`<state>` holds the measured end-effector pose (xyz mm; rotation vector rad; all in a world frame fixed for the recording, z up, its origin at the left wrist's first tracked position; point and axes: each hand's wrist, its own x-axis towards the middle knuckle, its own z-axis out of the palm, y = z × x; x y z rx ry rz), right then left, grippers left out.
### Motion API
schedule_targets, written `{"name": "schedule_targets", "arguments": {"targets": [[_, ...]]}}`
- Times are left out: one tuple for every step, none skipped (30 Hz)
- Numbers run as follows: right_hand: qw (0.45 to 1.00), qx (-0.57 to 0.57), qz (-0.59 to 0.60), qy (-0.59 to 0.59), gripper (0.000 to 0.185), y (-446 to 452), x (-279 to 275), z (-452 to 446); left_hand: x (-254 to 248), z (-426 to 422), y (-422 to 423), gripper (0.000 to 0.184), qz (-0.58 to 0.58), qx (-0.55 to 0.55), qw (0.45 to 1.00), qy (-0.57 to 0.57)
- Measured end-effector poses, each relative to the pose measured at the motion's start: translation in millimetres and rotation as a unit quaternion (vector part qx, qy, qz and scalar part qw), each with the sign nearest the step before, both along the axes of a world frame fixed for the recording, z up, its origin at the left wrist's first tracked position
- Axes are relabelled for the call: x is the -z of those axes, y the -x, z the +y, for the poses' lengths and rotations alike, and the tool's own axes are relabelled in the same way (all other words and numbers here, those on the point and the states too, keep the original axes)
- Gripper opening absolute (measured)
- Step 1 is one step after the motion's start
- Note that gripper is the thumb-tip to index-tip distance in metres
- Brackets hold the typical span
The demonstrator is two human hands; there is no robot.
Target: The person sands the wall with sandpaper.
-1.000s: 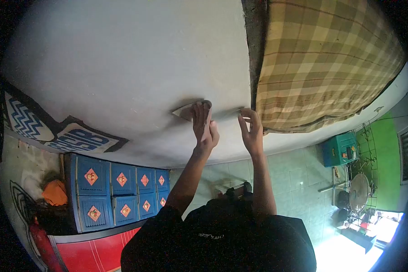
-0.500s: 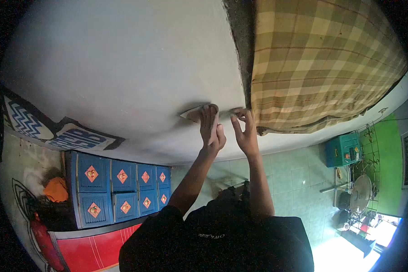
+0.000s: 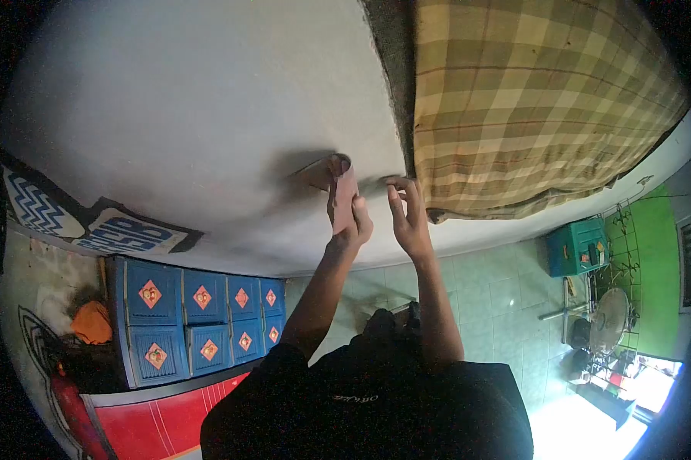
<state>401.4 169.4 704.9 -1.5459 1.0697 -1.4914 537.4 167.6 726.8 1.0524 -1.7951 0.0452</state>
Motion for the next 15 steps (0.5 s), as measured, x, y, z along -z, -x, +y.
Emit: {"name": "schedule_targets", "arguments": {"targets": [[1.0,-0.003,-0.001,-0.002,0.022,0.4,-0.2,-0.4,11.4,-1.6,-4.5,0.052,-0.037,-0.008,0.999,0.014],[1.0,-0.006,-0.002,-0.003,0.022,1.4,-0.3,0.6,27.4,-3.5,-8.0,0.052,-0.073,-0.015,0.997,0.028],[1.0,-0.009,-0.004,-0.017,0.023,2.2,-0.7,0.9,54.6,-1.2,-11.9,0.053,-0.1,-0.034,0.994,0.022],[1.0,-0.012,-0.013,-0.025,0.023,2.5,-1.5,1.1,78.5,3.6,-18.5,0.054,-0.127,-0.027,0.991,-0.017],[1.0,-0.021,-0.018,-0.014,0.023,3.6,-2.0,1.6,106.1,10.5,-25.7,0.055,-0.135,-0.006,0.99,-0.047],[0.999,-0.03,-0.024,-0.004,0.023,5.2,-3.1,2.4,122.2,15.3,-29.2,0.056,-0.143,0.015,0.987,-0.078],[0.999,-0.023,-0.019,-0.016,0.023,6.5,-6.0,5.5,121.1,18.1,-28.9,0.056,-0.145,0.019,0.986,-0.075],[1.0,-0.019,-0.021,-0.013,0.023,9.1,-5.4,7.3,112.6,19.5,-28.4,0.056,-0.152,0.019,0.986,-0.068],[1.0,-0.016,-0.015,-0.008,0.024,12.2,-4.0,7.4,103.9,17.5,-27.0,0.057,-0.16,0.017,0.985,-0.06],[1.0,-0.014,-0.009,-0.006,0.024,14.5,-2.1,8.0,96.1,12.1,-24.7,0.057,-0.163,0.02,0.985,-0.059],[0.999,-0.011,-0.022,-0.023,0.025,16.5,-0.4,8.5,67.9,4.9,-15.7,0.057,-0.154,0.014,0.987,-0.04],[0.999,-0.011,-0.022,-0.026,0.025,18.1,-0.4,8.8,39.1,-0.2,-5.7,0.056,-0.143,0.008,0.989,-0.023],[0.999,-0.01,-0.018,-0.033,0.025,19.9,-2.4,8.6,10.4,-2.8,4.4,0.055,-0.112,0.026,0.993,0.001],[0.999,-0.01,-0.014,-0.04,0.025,20.5,-5.2,9.2,-16.7,-4.8,13.2,0.054,-0.081,0.044,0.995,0.026],[0.999,-0.005,-0.019,-0.043,0.025,19.6,-9.2,10.4,-35.1,-6.0,19.3,0.05,-0.082,0.044,0.994,0.054]]}}
